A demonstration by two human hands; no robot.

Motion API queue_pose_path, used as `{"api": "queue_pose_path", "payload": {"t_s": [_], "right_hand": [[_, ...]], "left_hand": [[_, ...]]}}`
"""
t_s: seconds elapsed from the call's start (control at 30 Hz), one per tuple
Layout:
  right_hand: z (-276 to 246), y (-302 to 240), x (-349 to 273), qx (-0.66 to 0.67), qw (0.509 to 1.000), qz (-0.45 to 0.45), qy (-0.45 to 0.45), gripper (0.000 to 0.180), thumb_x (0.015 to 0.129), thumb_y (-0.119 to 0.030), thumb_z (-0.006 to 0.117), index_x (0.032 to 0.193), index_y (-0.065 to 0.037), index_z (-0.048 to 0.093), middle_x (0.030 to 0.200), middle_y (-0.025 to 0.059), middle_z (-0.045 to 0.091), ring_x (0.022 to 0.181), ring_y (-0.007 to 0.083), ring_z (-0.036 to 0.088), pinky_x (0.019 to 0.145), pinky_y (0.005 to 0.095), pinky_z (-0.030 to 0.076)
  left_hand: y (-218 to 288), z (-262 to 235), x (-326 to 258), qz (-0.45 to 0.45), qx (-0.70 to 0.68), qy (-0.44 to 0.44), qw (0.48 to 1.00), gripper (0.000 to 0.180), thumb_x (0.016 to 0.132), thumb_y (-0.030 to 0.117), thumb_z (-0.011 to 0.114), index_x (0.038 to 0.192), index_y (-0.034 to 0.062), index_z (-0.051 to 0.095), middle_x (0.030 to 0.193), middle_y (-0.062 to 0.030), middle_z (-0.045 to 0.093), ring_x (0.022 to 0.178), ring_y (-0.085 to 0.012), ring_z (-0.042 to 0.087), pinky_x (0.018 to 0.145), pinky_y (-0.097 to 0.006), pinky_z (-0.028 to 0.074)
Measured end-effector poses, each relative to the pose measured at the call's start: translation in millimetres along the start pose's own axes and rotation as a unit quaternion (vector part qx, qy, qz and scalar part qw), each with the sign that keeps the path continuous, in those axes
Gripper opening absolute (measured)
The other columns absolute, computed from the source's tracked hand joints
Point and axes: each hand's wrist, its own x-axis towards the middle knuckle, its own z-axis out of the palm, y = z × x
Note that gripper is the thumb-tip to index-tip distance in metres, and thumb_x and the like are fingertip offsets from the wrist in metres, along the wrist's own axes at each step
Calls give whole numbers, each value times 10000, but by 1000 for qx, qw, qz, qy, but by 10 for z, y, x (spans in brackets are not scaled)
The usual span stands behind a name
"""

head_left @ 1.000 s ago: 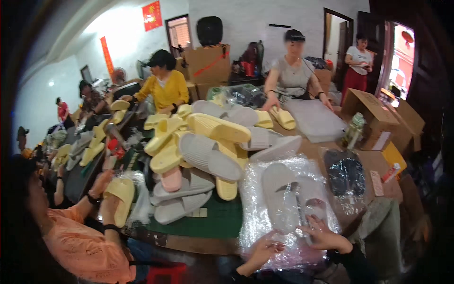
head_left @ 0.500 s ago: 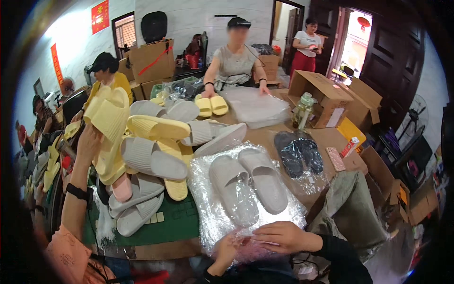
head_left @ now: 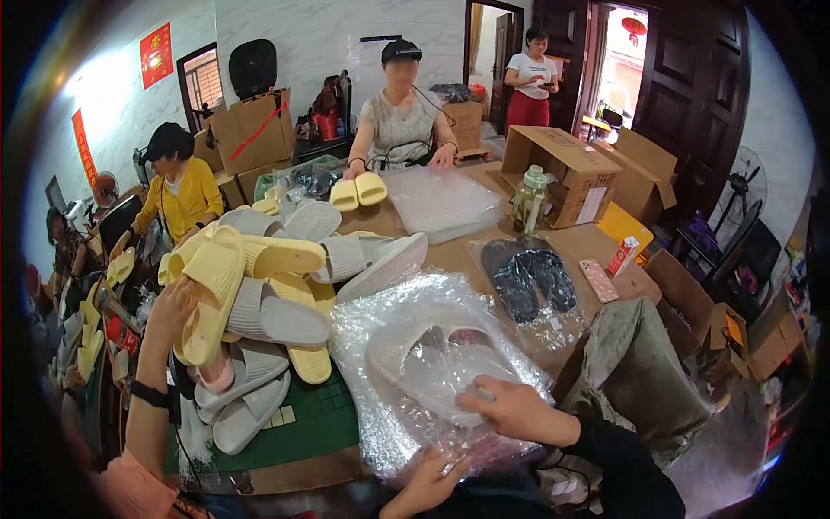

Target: Packing manufactured sandals into individual plastic bags and then into a larger transport sack.

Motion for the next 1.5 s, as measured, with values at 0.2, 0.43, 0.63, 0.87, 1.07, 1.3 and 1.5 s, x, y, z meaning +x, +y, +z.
{"api": "queue_pose_path", "payload": {"t_s": [0.2,0.43,0.63,0.87,1.07,1.3,1.5], "right_hand": [[-439,306,-22,56,967,65,240,403,638,53,623,989,-143,605,1100,88,582,927,300,618,704,355,519],[-433,1165,97,-97,940,200,259,331,717,-8,591,1039,-83,598,1248,161,520,1055,319,549,833,432,455],[190,1656,-79,-265,933,234,71,501,730,-121,629,1225,-140,559,1380,151,441,1210,369,456,967,561,371],[164,1368,8,-197,955,203,83,431,784,-165,628,1211,-142,580,1383,170,435,1222,375,449,982,527,369],[228,643,174,204,961,-64,-174,435,902,-237,538,1309,-88,496,1289,186,514,1140,356,515,952,401,428],[521,475,140,207,929,-147,-271,553,899,-278,530,1387,-66,381,1288,178,517,1184,363,480,969,418,426],[614,488,83,223,930,-117,-269,583,888,-324,556,1403,-126,369,1352,163,480,1250,412,421,1004,453,394]], "left_hand": [[99,-16,97,-120,138,13,983,526,895,436,555,1343,166,503,1448,-297,280,1374,-467,170,1116,-513,104],[-43,15,58,-97,177,-17,979,506,898,434,556,1346,205,502,1468,-291,249,1389,-445,158,1124,-485,96],[-76,15,54,-105,194,-29,975,506,902,449,542,1345,209,502,1470,-291,244,1394,-442,147,1127,-473,82],[-119,-6,81,-68,117,4,991,466,910,373,564,1312,142,522,1432,-294,310,1357,-449,243,1097,-483,229],[154,-381,132,-20,135,54,989,409,896,258,612,1277,126,546,1373,-227,424,1247,-402,423,1017,-430,375],[352,-1453,149,-5,246,249,937,455,859,92,636,1288,33,497,1356,-199,452,1252,-359,430,1033,-401,351],[633,-2702,281,-80,3,592,802,459,878,54,551,1316,-17,431,1284,-202,478,1169,-321,484,978,-383,392]]}}
